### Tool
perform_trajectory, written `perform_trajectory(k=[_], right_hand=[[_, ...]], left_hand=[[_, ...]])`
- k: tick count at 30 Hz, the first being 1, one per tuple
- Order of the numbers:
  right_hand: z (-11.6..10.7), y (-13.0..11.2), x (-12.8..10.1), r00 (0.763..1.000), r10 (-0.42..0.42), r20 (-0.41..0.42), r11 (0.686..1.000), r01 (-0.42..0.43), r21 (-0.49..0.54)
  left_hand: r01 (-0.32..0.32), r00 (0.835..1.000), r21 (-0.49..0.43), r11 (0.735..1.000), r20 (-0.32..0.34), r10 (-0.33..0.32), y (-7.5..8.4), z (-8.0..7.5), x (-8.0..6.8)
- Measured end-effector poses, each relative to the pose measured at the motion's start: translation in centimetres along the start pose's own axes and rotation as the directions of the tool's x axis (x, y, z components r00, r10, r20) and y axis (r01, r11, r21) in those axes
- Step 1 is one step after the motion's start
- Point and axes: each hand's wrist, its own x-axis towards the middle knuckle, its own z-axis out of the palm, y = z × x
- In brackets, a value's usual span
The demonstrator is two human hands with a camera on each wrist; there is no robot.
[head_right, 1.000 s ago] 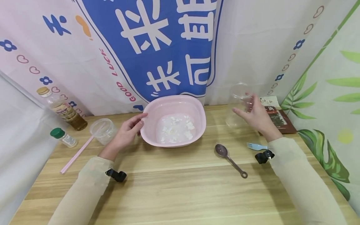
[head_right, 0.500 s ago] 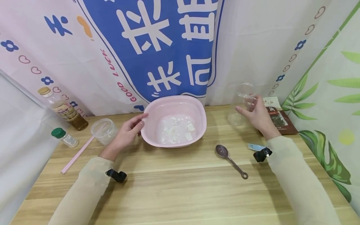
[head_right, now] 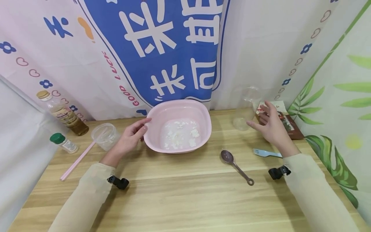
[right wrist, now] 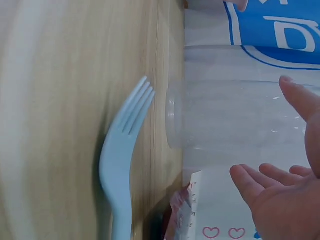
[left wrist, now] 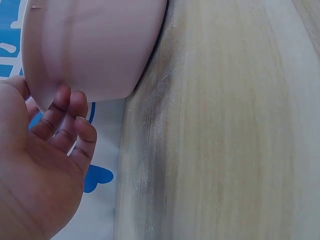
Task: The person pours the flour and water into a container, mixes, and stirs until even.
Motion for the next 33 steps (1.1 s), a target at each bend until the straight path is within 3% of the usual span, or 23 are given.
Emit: perform_trajectory(k=[9,14,16,21,25,33], right_hand=[[0.4,0.0,-4.2,0.987,-0.128,-0.097,0.989,0.120,-0.091],[1.4,0.3,-6.7,0.973,-0.211,-0.098,0.971,0.197,-0.135],[1.7,0.4,-7.6,0.973,-0.223,-0.061,0.960,0.208,-0.188],[2.5,0.3,-9.0,0.974,-0.177,0.140,0.929,0.212,-0.302],[3.3,0.4,-9.8,0.956,-0.134,0.260,0.936,0.208,-0.284],[4.4,1.2,-10.6,0.920,-0.072,0.386,0.943,0.189,-0.274]], left_hand=[[0.000,1.000,-0.006,1.000,-0.007,0.000,-0.3,0.2,0.0],[-0.006,1.000,-0.006,1.000,-0.016,0.006,-0.2,0.0,-0.1],[-0.005,1.000,-0.007,1.000,-0.015,0.005,-0.2,0.0,-0.1],[0.009,1.000,-0.004,1.000,-0.012,-0.010,-0.3,0.0,-0.2],[0.006,1.000,-0.014,1.000,-0.008,-0.006,-0.3,0.0,-0.2],[0.010,1.000,-0.019,1.000,-0.015,-0.010,0.0,0.1,-0.2]])
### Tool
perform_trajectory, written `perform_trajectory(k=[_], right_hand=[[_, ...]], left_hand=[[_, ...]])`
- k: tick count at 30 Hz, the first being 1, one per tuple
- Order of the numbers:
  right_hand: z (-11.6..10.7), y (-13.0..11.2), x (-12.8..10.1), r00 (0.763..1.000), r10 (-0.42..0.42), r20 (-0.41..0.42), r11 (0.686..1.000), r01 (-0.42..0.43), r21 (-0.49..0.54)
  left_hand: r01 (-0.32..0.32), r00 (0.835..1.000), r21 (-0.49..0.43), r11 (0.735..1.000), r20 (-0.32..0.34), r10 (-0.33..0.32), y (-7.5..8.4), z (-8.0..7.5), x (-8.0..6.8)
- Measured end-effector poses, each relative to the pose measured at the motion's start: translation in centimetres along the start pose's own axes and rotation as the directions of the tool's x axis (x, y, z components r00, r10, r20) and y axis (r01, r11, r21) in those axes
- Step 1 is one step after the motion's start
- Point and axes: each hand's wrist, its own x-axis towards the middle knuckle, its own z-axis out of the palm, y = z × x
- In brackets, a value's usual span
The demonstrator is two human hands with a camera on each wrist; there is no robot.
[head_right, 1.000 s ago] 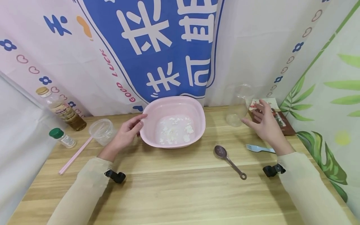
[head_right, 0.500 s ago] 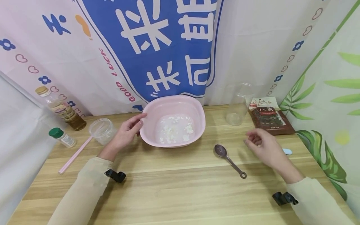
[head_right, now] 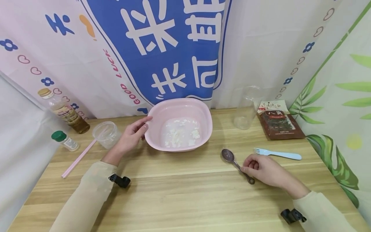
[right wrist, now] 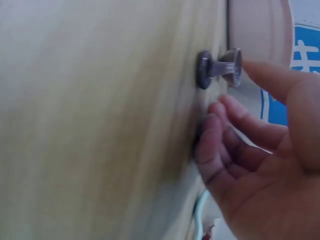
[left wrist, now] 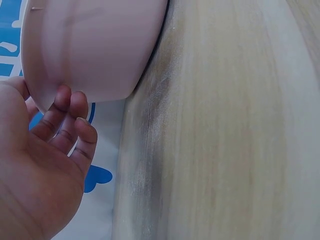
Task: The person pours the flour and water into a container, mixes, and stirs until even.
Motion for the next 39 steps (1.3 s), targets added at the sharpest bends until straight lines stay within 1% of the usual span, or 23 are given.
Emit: perform_trajectory(k=[7,14,16,23,28,30,33,35,39], right_hand=[[0.3,-0.1,0.0,0.997,-0.061,0.038,0.998,0.062,-0.016],[0.7,-0.4,0.1,1.000,-0.020,0.020,0.998,0.022,-0.066],[0.8,-0.3,0.0,1.000,-0.019,0.022,0.998,0.020,-0.060],[0.3,0.0,0.0,0.998,0.003,0.062,0.998,-0.008,0.067],[-0.5,-0.2,0.0,0.999,0.006,0.037,0.990,-0.011,0.139],[-0.9,-0.5,0.1,0.999,0.028,0.025,0.984,-0.032,0.178],[-1.5,-1.1,0.4,0.999,0.053,0.006,0.968,-0.052,0.246],[-2.0,-1.5,0.6,0.998,0.065,0.002,0.949,-0.063,0.309],[-2.7,-2.5,1.2,0.998,0.058,-0.001,0.907,-0.053,0.418]], left_hand=[[-0.004,1.000,0.000,1.000,0.003,0.004,-0.1,0.1,0.1],[0.005,1.000,-0.004,1.000,0.007,-0.005,-0.2,0.1,0.1],[0.008,1.000,-0.002,1.000,0.008,-0.008,-0.3,0.1,0.0],[0.017,1.000,0.010,1.000,0.004,-0.017,-0.2,0.1,-0.1],[0.030,1.000,0.015,0.999,0.009,-0.030,-0.3,0.0,-0.1],[0.032,0.999,0.014,0.999,0.008,-0.032,-0.2,0.0,-0.1],[0.027,1.000,0.013,1.000,0.007,-0.027,-0.2,0.0,0.0],[0.022,1.000,0.014,1.000,0.005,-0.022,-0.3,-0.1,0.0],[0.015,1.000,0.012,1.000,0.008,-0.015,-0.3,-0.1,0.0]])
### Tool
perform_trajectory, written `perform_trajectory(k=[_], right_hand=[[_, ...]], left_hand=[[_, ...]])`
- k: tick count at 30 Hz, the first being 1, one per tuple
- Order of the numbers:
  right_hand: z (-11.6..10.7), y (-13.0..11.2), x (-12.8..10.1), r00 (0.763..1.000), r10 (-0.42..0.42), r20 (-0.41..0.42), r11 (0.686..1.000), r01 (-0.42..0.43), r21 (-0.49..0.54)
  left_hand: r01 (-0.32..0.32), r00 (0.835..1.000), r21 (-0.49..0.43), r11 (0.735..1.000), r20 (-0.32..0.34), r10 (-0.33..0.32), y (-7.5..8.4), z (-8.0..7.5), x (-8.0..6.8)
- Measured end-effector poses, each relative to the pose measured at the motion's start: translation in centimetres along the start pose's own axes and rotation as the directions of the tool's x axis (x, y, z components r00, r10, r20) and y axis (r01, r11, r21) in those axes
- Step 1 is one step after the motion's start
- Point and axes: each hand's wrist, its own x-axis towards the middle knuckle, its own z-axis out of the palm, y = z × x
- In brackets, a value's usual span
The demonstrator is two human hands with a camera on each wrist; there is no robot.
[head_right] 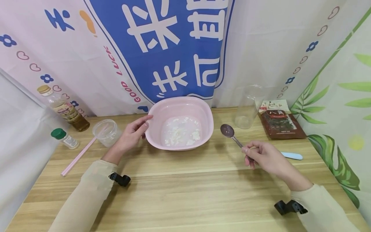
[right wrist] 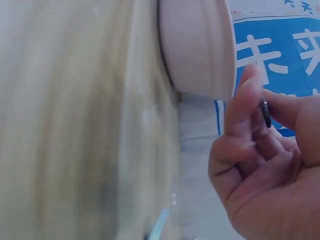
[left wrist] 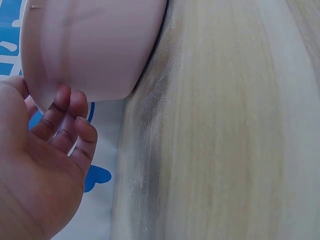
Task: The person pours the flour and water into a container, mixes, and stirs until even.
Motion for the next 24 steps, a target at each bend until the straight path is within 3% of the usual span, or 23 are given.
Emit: perform_trajectory(k=[4,11,18,22,24], right_hand=[[0.0,-1.3,1.0,0.999,-0.025,-0.028,0.999,0.024,-0.026],[0.3,-4.2,4.3,0.988,-0.123,-0.091,0.965,0.098,-0.242],[1.0,-7.2,8.1,0.974,-0.227,-0.020,0.870,0.193,-0.454],[1.2,-8.5,9.7,0.974,-0.227,0.010,0.857,0.205,-0.472],[1.3,-8.9,10.4,0.977,-0.214,0.001,0.867,0.191,-0.460]], left_hand=[[-0.001,1.000,-0.008,1.000,0.002,0.001,0.0,0.0,0.0],[-0.004,1.000,-0.013,1.000,-0.008,0.004,0.1,0.0,-0.1],[0.018,1.000,-0.014,1.000,0.003,-0.018,0.1,0.1,-0.1],[0.024,1.000,-0.013,1.000,0.002,-0.024,0.0,0.0,0.0],[0.023,1.000,-0.012,1.000,0.004,-0.023,0.0,-0.1,0.0]])
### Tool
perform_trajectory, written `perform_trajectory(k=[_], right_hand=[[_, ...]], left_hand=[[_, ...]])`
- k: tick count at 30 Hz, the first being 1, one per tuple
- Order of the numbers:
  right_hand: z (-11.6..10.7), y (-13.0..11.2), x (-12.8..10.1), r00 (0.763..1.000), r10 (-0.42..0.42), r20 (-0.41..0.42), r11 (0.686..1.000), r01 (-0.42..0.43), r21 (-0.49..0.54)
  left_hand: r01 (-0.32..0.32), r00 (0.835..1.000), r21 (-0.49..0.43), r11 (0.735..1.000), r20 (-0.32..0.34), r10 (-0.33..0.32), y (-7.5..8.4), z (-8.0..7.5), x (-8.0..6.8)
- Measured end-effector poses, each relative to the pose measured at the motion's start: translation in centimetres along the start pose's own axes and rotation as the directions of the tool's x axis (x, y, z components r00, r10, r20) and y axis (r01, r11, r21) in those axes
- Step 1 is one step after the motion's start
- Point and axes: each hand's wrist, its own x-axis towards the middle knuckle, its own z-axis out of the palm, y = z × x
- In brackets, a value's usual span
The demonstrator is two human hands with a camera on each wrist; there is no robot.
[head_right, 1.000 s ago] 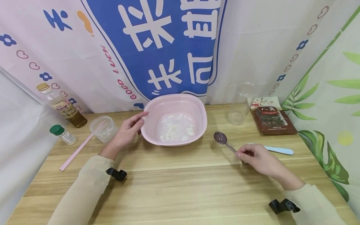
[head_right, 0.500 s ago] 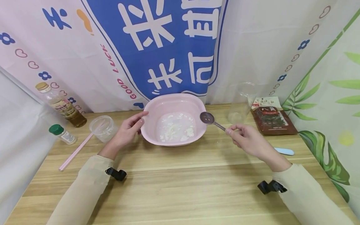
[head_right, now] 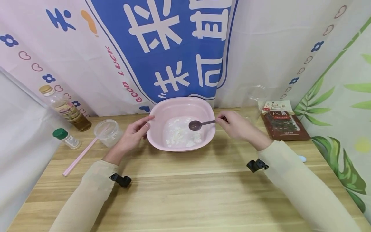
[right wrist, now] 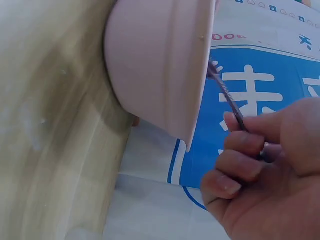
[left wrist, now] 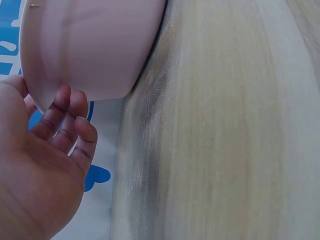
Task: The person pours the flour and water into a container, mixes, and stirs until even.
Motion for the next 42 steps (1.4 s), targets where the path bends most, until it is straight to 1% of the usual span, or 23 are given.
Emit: perform_trajectory(k=[3,6,8,9,11,13,16,20,23,27,30,33,36,38,40,42], right_hand=[[0.0,0.0,0.9,0.998,0.061,-0.005,0.996,-0.061,0.060],[0.1,0.2,1.4,0.991,0.129,-0.019,0.985,-0.126,0.122],[0.3,0.4,1.5,0.988,0.147,-0.042,0.982,-0.141,0.128],[0.4,0.5,1.5,0.988,0.142,-0.059,0.984,-0.134,0.121],[0.6,0.6,1.6,0.990,0.099,-0.097,0.992,-0.091,0.091],[0.8,0.5,1.6,0.991,0.028,-0.132,0.999,-0.021,0.049],[1.1,0.1,1.7,0.980,-0.097,-0.173,0.995,0.093,-0.033],[1.1,-0.5,1.7,0.956,-0.217,-0.196,0.973,0.195,-0.125],[1.3,-0.6,1.8,0.938,-0.294,-0.181,0.952,0.272,-0.140],[2.1,-0.3,2.1,0.912,-0.382,-0.150,0.922,0.364,-0.133],[2.7,-0.1,2.4,0.893,-0.417,-0.169,0.905,0.391,-0.167],[2.8,-0.2,2.6,0.881,-0.430,-0.197,0.894,0.384,-0.231],[2.6,-0.5,2.6,0.888,-0.421,-0.185,0.885,0.358,-0.298],[2.3,-0.7,2.5,0.897,-0.414,-0.158,0.882,0.352,-0.313],[2.1,-0.8,2.4,0.901,-0.416,-0.122,0.881,0.367,-0.297],[2.0,-0.8,2.5,0.895,-0.436,-0.092,0.879,0.401,-0.257]], left_hand=[[-0.002,1.000,-0.003,1.000,0.001,0.002,-0.1,0.0,0.0],[-0.007,1.000,-0.012,1.000,-0.001,0.007,-0.1,0.1,0.0],[-0.011,1.000,-0.015,1.000,-0.003,0.011,-0.2,0.0,0.0],[-0.013,1.000,-0.017,1.000,-0.003,0.013,-0.1,0.0,0.0],[-0.017,1.000,-0.019,1.000,-0.002,0.017,-0.1,0.0,0.0],[-0.020,1.000,-0.016,1.000,0.000,0.020,-0.1,0.0,0.0],[-0.022,1.000,-0.017,1.000,0.000,0.022,0.0,0.0,0.0],[-0.024,1.000,-0.010,1.000,0.001,0.024,0.1,0.0,0.0],[-0.022,1.000,-0.007,1.000,0.000,0.022,0.1,0.1,0.0],[-0.022,1.000,-0.014,1.000,-0.003,0.022,0.1,0.1,0.0],[-0.023,1.000,-0.016,1.000,-0.003,0.023,0.0,0.2,0.1],[-0.022,1.000,-0.010,1.000,-0.004,0.022,-0.1,0.2,0.1],[-0.021,1.000,-0.009,1.000,-0.008,0.021,-0.1,0.2,0.1],[-0.022,1.000,-0.013,1.000,-0.011,0.022,-0.1,0.2,0.1],[-0.021,1.000,-0.021,1.000,-0.017,0.021,-0.1,0.2,0.1],[-0.024,1.000,-0.031,0.999,-0.019,0.023,-0.1,0.2,0.1]])
